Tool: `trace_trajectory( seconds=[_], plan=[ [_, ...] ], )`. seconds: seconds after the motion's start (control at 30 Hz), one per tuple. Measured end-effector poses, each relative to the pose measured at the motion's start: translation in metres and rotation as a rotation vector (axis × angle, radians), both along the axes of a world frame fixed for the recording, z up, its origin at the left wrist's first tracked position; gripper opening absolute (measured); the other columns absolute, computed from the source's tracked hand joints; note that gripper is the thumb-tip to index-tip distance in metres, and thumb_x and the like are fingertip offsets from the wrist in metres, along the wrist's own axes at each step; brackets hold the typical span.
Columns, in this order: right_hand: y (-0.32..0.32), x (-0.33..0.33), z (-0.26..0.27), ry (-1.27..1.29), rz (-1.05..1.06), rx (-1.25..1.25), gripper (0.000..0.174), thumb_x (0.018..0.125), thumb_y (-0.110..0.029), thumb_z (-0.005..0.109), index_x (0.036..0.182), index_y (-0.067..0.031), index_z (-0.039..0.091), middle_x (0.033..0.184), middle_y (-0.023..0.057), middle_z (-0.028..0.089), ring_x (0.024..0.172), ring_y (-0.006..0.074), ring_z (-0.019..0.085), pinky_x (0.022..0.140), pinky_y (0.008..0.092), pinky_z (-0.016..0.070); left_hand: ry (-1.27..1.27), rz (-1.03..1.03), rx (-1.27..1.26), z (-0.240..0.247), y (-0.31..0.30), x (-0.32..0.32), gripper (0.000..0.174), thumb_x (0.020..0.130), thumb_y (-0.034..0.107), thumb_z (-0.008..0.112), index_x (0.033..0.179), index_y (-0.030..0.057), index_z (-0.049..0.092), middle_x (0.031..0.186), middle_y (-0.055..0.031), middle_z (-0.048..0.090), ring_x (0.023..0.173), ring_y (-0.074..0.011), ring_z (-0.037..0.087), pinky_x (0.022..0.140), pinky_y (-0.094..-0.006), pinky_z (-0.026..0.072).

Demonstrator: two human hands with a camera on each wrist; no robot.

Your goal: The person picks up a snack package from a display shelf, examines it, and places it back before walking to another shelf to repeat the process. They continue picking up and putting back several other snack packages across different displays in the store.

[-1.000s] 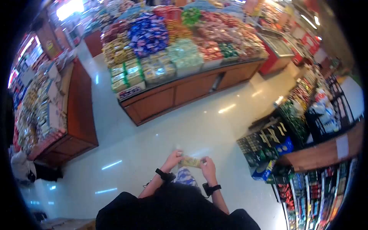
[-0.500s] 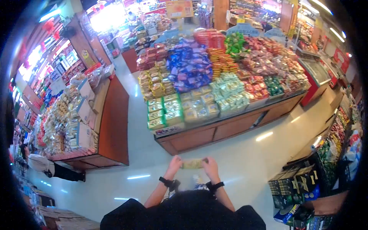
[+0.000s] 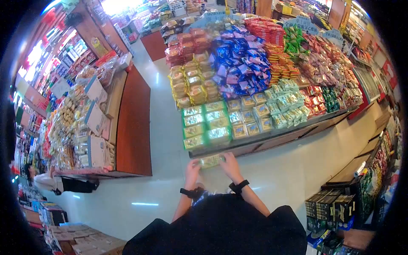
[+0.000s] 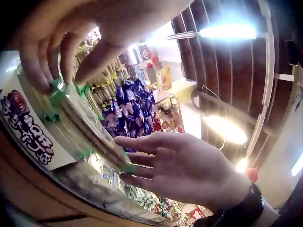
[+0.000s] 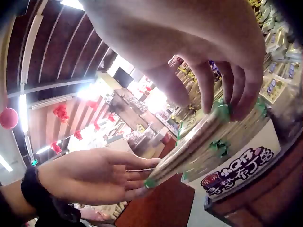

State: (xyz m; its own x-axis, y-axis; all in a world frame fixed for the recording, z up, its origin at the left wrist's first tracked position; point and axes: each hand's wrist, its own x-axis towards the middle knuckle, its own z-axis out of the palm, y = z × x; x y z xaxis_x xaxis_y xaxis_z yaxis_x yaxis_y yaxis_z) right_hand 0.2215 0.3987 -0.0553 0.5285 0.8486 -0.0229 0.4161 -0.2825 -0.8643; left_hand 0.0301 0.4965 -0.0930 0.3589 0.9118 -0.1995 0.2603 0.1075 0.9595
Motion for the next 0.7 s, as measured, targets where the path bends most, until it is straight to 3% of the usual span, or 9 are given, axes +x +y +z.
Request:
trace_trajectory(
  seconds=[0.1,0.17,0.27,0.37,0.4,0.5,0.57,0.6,0.7],
  plan=[
    [0.065,-0.006,-0.003,-0.04,-0.054,0.001,0.037,0.083,-0.018,0.067,0.116,-0.0025,0.066,0.115,0.0167,0.06,0.108,0.0355,0.06,0.094,0.0407,0.0482,-0.044,-0.044,0.046,0.032,0.068,0.0,0.031,0.091,0.007,0.061,0.12,-0.0022,0.064,0.11,-0.0107,0.068,0.101,-0.0196,0.062,0.089,-0.0312,0.0489],
    [0.116,-0.005,0.002,-0.079,-0.085,0.017,0.039,0.083,-0.017,0.068,0.118,-0.0011,0.065,0.118,0.0169,0.061,0.111,0.0352,0.059,0.095,0.0397,0.048,-0.081,-0.035,-0.073,0.021,0.119,0.007,0.031,0.092,0.008,0.059,0.121,-0.0021,0.063,0.106,-0.0101,0.067,0.1,-0.0197,0.061,0.09,-0.0319,0.0481],
    [0.172,-0.009,0.012,-0.121,-0.09,0.042,0.042,0.082,-0.017,0.068,0.121,0.0002,0.063,0.123,0.0201,0.06,0.116,0.0377,0.057,0.099,0.0406,0.0463,-0.066,-0.115,-0.133,0.065,0.181,0.019,0.032,0.093,0.009,0.058,0.122,-0.0016,0.062,0.108,-0.0095,0.064,0.1,-0.018,0.059,0.087,-0.0314,0.0481],
    [0.223,-0.011,0.019,-0.051,-0.165,-0.112,0.043,0.082,-0.018,0.067,0.121,0.0004,0.063,0.125,0.0213,0.059,0.117,0.0384,0.056,0.1,0.0422,0.045,-0.077,-0.185,0.199,0.041,0.236,0.021,0.033,0.092,0.01,0.059,0.123,-0.0008,0.062,0.112,-0.01,0.061,0.099,-0.017,0.058,0.083,-0.0309,0.0491],
    [0.236,-0.009,0.013,-0.041,-0.175,-0.099,0.044,0.082,-0.018,0.067,0.122,0.0003,0.063,0.128,0.0222,0.057,0.119,0.0389,0.055,0.102,0.0422,0.0443,-0.051,-0.222,0.17,0.045,0.25,0.023,0.033,0.092,0.011,0.06,0.124,0.0,0.062,0.119,-0.01,0.058,0.101,-0.017,0.058,0.083,-0.0302,0.0495],
    [0.278,0.005,-0.009,-0.067,-0.232,-0.015,0.047,0.082,-0.02,0.067,0.124,0.0,0.063,0.135,0.0246,0.053,0.124,0.0404,0.052,0.106,0.0421,0.0419,-0.12,-0.205,0.029,0.035,0.282,0.038,0.035,0.091,0.013,0.063,0.123,-0.0011,0.061,0.125,-0.0185,0.059,0.121,-0.0331,0.054,0.107,-0.0415,0.0398],
    [0.294,0.009,-0.012,-0.133,-0.282,0.041,0.05,0.081,-0.021,0.068,0.126,-0.0003,0.062,0.14,0.0261,0.05,0.128,0.0412,0.05,0.109,0.0419,0.0399,-0.123,-0.257,0.049,0.019,0.302,0.048,0.039,0.09,0.013,0.065,0.127,0.0001,0.06,0.129,-0.0177,0.057,0.124,-0.0325,0.052,0.109,-0.0404,0.0387],
    [0.304,0.017,-0.007,-0.094,-0.257,-0.043,0.052,0.081,-0.021,0.067,0.129,-0.0013,0.061,0.147,0.0271,0.044,0.134,0.0421,0.044,0.113,0.0419,0.0369,-0.142,-0.274,0.03,0.012,0.31,0.054,0.04,0.09,0.012,0.066,0.127,0.0003,0.06,0.13,-0.0177,0.056,0.125,-0.0324,0.051,0.109,-0.0402,0.0384],
    [0.318,0.021,-0.004,-0.054,-0.257,-0.056,0.05,0.082,-0.021,0.066,0.128,-0.0013,0.061,0.149,0.0281,0.042,0.136,0.0421,0.042,0.114,0.0425,0.0353,-0.22,-0.266,-0.061,-0.009,0.327,0.069,0.041,0.088,0.011,0.067,0.127,0.0008,0.06,0.133,-0.0175,0.055,0.126,-0.0319,0.05,0.109,-0.04,0.038]
  ],
)
